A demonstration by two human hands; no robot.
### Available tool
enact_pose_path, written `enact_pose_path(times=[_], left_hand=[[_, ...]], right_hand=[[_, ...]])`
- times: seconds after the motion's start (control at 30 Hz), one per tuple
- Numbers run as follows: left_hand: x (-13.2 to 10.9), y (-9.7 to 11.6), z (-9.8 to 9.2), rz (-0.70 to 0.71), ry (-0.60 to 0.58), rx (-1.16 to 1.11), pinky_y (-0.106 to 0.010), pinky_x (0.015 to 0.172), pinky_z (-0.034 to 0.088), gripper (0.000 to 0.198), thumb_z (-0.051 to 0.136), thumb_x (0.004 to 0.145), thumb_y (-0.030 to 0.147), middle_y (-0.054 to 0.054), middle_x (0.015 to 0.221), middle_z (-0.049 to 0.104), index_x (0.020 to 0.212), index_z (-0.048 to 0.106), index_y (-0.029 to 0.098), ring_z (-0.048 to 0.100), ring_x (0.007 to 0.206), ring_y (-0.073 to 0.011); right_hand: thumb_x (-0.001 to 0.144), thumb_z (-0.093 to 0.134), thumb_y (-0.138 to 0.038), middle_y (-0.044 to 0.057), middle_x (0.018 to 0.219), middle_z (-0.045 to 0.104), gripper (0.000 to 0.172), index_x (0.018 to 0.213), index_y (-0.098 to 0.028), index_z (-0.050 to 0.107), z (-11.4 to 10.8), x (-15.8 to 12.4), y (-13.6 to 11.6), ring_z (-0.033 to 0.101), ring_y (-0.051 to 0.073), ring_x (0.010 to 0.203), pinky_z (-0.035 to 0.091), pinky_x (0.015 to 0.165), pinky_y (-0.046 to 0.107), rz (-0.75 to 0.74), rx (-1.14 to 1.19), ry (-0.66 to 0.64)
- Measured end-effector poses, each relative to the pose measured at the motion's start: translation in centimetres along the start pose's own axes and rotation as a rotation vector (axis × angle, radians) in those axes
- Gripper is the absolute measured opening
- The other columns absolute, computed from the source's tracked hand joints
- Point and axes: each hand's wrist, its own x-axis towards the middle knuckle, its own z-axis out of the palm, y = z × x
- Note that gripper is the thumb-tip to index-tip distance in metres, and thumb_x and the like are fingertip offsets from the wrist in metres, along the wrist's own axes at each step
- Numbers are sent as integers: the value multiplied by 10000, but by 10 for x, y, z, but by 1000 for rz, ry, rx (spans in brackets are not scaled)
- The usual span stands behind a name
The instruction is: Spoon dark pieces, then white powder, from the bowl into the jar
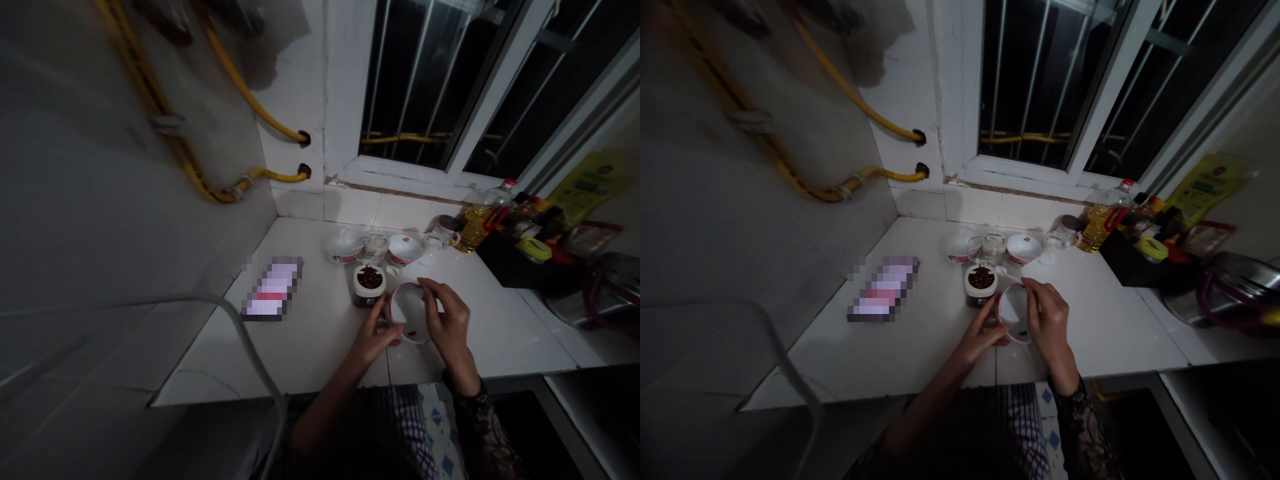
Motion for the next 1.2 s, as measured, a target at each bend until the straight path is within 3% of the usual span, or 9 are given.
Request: enact_pose_path(times=[0.1, 0.17, 0.27, 0.43, 0.63, 0.8, 0.9, 1.0, 1.2], left_hand=[[-2, 3, 0, 6, -30, -8, -238, 668, 564, 994, 877, 588, 271, -73, 1182, 657, 1469, 416, 293, 659, 741, -127], [-3, 4, 1, 12, -48, -1, -225, 666, 547, 1003, 878, 578, 258, -74, 1188, 657, 1469, 419, 275, 646, 714, -109], [-3, 3, 2, 31, -46, 16, -226, 664, 537, 1010, 873, 571, 253, -65, 1137, 671, 1472, 417, 259, 624, 673, -90], [0, -4, 1, 54, -37, 30, -245, 670, 540, 970, 852, 602, 274, -34, 983, 691, 1470, 420, 241, 612, 641, -89], [5, -12, -2, 53, -24, 0, -284, 680, 560, 1009, 879, 555, 307, -18, 940, 683, 1458, 432, 257, 615, 626, -94], [11, -17, -4, 39, -55, -21, -285, 681, 553, 1044, 882, 557, 314, 2, 814, 681, 1475, 394, 219, 631, 639, -123], [12, -18, -5, 51, -72, -24, -271, 659, 544, 1052, 878, 550, 317, -12, 852, 684, 1474, 390, 195, 628, 645, -127], [12, -17, -5, 64, -87, -29, -279, 675, 549, 1030, 868, 565, 314, -31, 931, 686, 1473, 393, 207, 632, 669, -129], [7, -11, -3, 53, -52, 3, -283, 671, 558, 1017, 861, 581, 297, -29, 896, 689, 1480, 395, 212, 612, 622, -109]], right_hand=[[937, 548, -282, 51, 834, 749, 194, 981, -193, 715, -21, -17, 1, 656, 158, 631, 546, 613, 287, 192, 50, 58], [931, 562, -284, 41, 819, 748, 186, 987, -191, 713, -29, -23, 2, 646, 149, 602, 542, 591, 275, 235, 59, 83], [939, 537, -255, 53, 847, 747, 190, 995, -199, 710, -26, -19, 4, 668, 168, 676, 551, 641, 294, 128, 17, 41], [931, 432, -117, 84, 911, 744, 300, 1078, -181, 685, 11, 11, 4, 669, 201, 819, 544, 741, 322, -184, -130, -145], [871, 472, -38, 128, 1056, 728, 359, 1173, -117, 648, 44, 28, 2, 643, 236, 922, 514, 813, 354, -331, -325, -315], [880, 474, -31, 120, 1075, 730, 350, 1169, -123, 647, 41, 26, -2, 633, 230, 899, 504, 767, 347, -405, -374, -375], [887, 479, -45, 121, 1094, 726, 342, 1174, -130, 644, 34, 21, -4, 624, 234, 919, 498, 771, 350, -458, -372, -394], [890, 476, -51, 123, 1076, 731, 323, 1152, -118, 651, 30, 18, -4, 622, 233, 899, 497, 757, 354, -462, -366, -330], [881, 461, -38, 105, 1001, 748, 319, 1098, -133, 674, 28, 21, -3, 642, 221, 835, 501, 723, 348, -439, -294, -252]])
